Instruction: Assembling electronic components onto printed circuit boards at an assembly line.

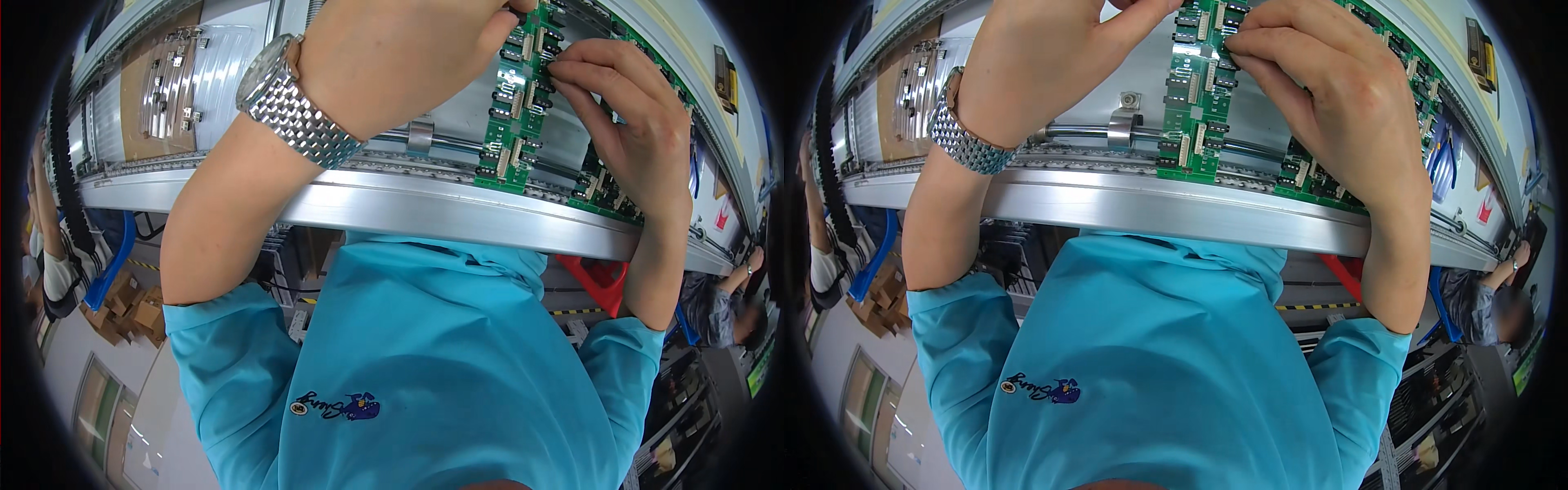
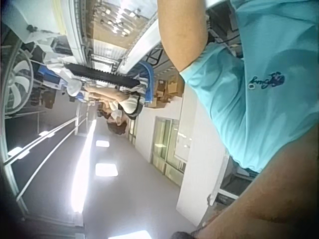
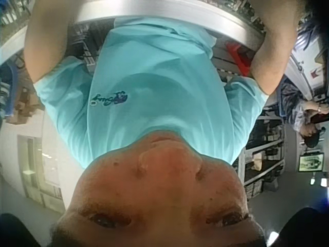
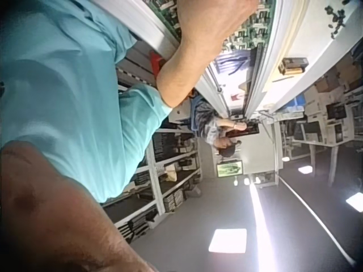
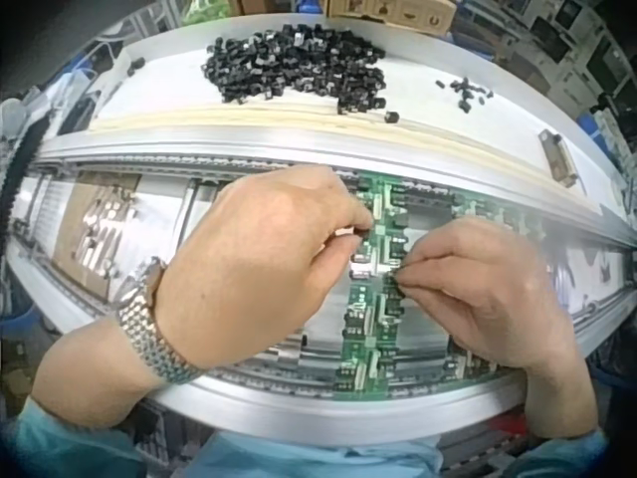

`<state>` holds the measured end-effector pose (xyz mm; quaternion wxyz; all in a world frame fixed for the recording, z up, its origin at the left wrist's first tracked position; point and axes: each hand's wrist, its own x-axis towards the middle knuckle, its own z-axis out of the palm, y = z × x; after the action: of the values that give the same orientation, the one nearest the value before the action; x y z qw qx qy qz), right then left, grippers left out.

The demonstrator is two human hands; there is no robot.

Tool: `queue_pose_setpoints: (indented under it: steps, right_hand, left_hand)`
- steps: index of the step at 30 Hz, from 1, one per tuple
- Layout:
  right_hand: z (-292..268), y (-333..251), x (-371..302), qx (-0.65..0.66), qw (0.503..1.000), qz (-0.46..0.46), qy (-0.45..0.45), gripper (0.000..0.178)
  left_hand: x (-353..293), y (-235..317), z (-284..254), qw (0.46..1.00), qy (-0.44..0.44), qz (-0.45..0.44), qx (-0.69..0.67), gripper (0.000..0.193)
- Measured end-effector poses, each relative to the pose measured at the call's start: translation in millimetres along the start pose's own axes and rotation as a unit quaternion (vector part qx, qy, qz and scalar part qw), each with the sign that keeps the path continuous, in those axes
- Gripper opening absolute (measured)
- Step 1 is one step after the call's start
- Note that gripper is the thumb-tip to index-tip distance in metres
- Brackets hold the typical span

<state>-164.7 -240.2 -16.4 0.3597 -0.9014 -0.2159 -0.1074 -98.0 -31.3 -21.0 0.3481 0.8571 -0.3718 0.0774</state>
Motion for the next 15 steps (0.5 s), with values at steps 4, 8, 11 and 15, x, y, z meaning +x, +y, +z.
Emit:
queue_pose_setpoints:
  steps: [4, 8, 11, 15]
  right_hand:
    - [-5, 3, -3, 0.002, 1.000, -0.001, 0.020, 0.017]
    - [-8, 7, -7, 0.008, 0.999, 0.000, 0.040, 0.017]
    - [-19, 10, -4, 0.012, 0.999, 0.000, 0.035, 0.018]
    - [-33, 12, 3, 0.022, 1.000, -0.006, -0.008, 0.019]
  left_hand:
    - [1, -7, 0, 0.998, 0.013, 0.061, 0.002, 0.010]
    - [4, -9, 2, 0.998, 0.004, 0.057, -0.030, 0.010]
    - [6, -11, 4, 0.997, 0.000, 0.060, -0.039, 0.010]
    - [7, -13, 6, 0.997, -0.001, 0.071, -0.036, 0.011]
